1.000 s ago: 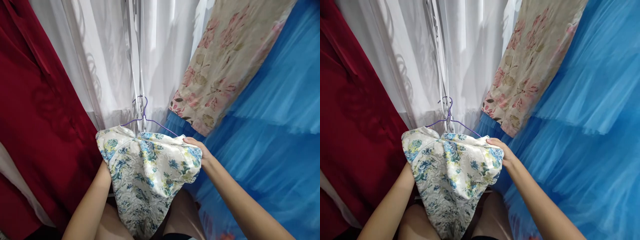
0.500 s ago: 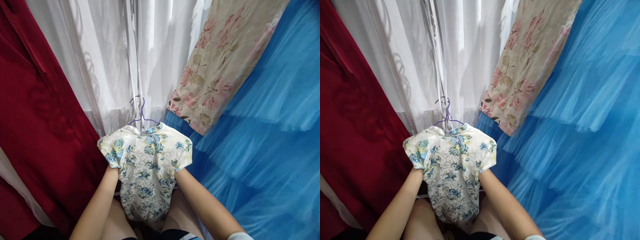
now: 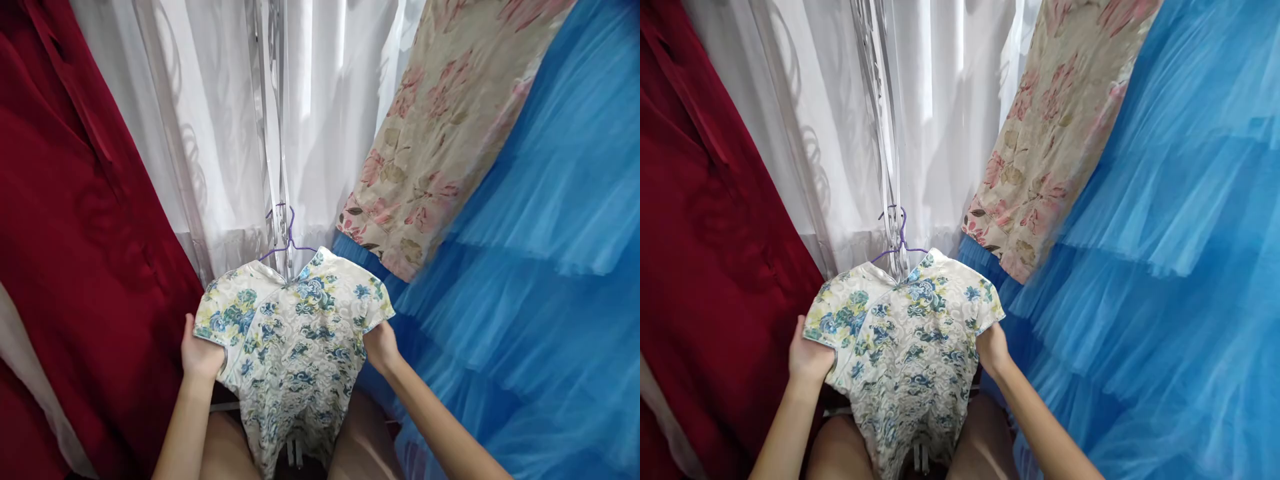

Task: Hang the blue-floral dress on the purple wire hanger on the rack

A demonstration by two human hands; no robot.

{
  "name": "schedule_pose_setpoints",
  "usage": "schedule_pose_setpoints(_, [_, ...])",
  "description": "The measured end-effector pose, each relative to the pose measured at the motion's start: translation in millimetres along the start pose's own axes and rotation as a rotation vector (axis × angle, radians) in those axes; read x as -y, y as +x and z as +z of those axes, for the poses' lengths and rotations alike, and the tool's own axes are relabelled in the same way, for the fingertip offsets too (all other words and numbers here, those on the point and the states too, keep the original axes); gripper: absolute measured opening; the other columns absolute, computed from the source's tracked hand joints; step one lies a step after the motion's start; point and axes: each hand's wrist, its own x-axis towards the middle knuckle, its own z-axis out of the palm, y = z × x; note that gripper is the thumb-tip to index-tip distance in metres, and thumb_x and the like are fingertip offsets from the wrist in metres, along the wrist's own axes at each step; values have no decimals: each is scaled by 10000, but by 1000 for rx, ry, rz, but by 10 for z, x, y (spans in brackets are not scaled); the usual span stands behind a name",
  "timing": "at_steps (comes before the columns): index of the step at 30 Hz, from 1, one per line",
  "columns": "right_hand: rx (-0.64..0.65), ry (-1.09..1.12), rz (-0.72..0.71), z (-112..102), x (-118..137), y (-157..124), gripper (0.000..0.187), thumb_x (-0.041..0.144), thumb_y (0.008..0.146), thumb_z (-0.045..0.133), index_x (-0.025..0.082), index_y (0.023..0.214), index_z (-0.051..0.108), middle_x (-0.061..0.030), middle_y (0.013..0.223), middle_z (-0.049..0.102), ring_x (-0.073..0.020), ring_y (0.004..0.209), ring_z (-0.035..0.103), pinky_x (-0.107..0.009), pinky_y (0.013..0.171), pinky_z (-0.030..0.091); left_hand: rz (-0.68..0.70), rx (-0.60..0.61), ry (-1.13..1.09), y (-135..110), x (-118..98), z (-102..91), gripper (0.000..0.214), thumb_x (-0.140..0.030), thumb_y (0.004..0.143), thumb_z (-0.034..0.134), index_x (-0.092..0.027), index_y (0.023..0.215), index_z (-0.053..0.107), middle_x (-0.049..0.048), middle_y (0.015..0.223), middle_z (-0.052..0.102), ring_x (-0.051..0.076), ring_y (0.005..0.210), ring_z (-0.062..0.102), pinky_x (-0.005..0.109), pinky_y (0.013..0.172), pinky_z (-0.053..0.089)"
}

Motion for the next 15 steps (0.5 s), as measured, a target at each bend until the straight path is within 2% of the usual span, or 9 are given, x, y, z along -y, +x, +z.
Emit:
schedule_pose_setpoints(3, [-184,90,-104,-172,104,-34,631,746,821,427,319,1231,646,-50,1052,764,-331,1042,691,-468,828,561,73,-74,-126,-115,-137,43,581,-577,922,446,-273,1413,502,73,1497,478,295,1468,280,547,1175,265])
schedule_pose_setpoints(5, [-244,88,-137,-190,256,-59,615,710,798,526,301,1242,639,-53,1010,775,-337,1019,702,-461,832,562,82,-89,-142,-167,-257,165,487,-450,945,493,-254,1388,532,69,1492,486,275,1453,319,512,1193,252])
schedule_pose_setpoints(7, [-251,48,-143,-137,465,-64,577,612,769,658,279,1240,639,-58,968,782,-346,982,712,-444,816,572,95,-92,-137,-183,-399,323,451,-401,951,506,-222,1361,561,89,1462,518,286,1426,369,512,1184,277])
schedule_pose_setpoints(9, [-228,6,-142,-51,710,-50,553,517,767,716,259,1249,633,-65,953,784,-349,942,722,-432,795,581,129,-63,-128,-156,-562,487,472,-438,952,502,-183,1343,576,122,1420,554,315,1397,410,532,1155,326])
schedule_pose_setpoints(12, [-222,0,-200,67,1052,-52,535,492,823,663,249,1296,609,-81,1011,776,-354,953,720,-445,803,582,194,18,-81,-80,-803,721,517,-490,952,482,-148,1324,587,149,1382,579,343,1370,439,543,1126,365])
schedule_pose_setpoints(15, [-305,50,-279,132,1188,-214,495,511,882,570,288,1322,600,-66,1182,729,-358,1071,680,-464,855,571,337,42,89,-106,-927,914,477,-461,947,506,-196,1337,579,96,1463,509,318,1431,349,497,1182,287])
